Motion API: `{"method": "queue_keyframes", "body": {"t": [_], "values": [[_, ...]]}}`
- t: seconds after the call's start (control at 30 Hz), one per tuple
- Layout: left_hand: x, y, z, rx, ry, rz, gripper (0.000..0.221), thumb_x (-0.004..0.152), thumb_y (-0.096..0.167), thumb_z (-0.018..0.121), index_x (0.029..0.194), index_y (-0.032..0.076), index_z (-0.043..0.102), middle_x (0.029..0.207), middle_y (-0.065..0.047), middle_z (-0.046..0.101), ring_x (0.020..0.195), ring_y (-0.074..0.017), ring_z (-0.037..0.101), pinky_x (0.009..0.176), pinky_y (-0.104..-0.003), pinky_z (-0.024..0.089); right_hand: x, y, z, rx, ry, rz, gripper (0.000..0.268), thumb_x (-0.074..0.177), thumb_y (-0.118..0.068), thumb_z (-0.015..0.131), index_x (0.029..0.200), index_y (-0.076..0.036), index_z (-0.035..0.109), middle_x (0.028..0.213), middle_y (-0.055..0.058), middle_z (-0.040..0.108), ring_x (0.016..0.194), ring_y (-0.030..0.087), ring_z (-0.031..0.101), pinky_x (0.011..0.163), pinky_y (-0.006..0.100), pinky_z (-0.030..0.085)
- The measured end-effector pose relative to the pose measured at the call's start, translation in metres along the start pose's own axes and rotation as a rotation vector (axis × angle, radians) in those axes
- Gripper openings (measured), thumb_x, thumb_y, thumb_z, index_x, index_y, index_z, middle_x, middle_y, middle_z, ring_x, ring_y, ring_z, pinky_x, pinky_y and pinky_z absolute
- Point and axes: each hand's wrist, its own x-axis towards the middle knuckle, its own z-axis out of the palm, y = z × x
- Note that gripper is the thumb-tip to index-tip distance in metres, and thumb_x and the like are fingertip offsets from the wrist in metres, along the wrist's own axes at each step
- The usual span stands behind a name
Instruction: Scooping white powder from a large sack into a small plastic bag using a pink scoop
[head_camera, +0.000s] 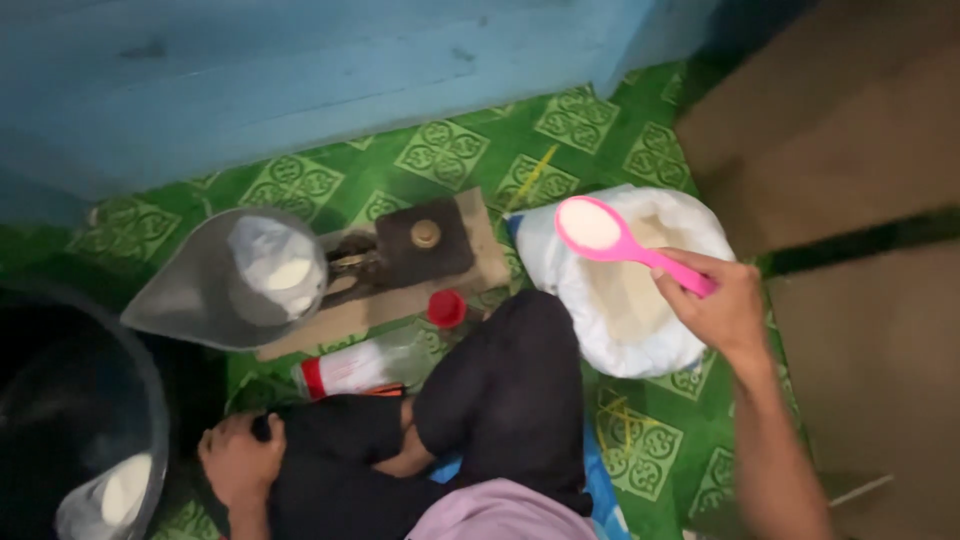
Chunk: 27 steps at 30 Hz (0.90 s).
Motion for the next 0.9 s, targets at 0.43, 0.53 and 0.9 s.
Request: {"method": "queue_keyframes", "body": {"t": [0.43,0.53,0.9], "values": [[0.012,0.011,-0.008,-0.176,-0.127,-0.121,0.029,0.078,0.039,0.055,0.089,0.02,0.075,0.091,-0.005,0.072,0.095,-0.0286,0.064,0.098,-0.042,0.043,0.045,-0.162,-0.009,-0.035,-0.262,-0.308,0.029,0.079,-0.022,0.072,0.108,-0.021,0.078,0.098,-0.004,0.076,0.069,0.001,0.059,0.06,0.025,0.044],[0.014,0.013,-0.008,-0.163,-0.167,-0.118,0.036,0.077,0.041,0.053,0.09,0.016,0.075,0.093,-0.007,0.073,0.097,-0.0279,0.064,0.1,-0.041,0.041,0.051,-0.198,0.005,-0.051,-0.355,-0.309,0.029,0.079,-0.026,0.073,0.107,-0.024,0.079,0.076,-0.002,0.078,0.055,0.003,0.045,0.051,0.027,0.036],[0.02,0.013,-0.007,-0.216,-0.337,-0.153,0.036,0.08,0.041,0.049,0.093,0.019,0.074,0.099,-0.009,0.072,0.102,-0.0293,0.061,0.096,-0.044,0.04,0.068,-0.285,0.05,-0.224,-0.544,-0.291,0.032,0.078,-0.035,0.067,0.107,-0.034,0.08,0.045,0.001,0.048,0.045,0.015,0.034,0.05,0.031,0.034]]}}
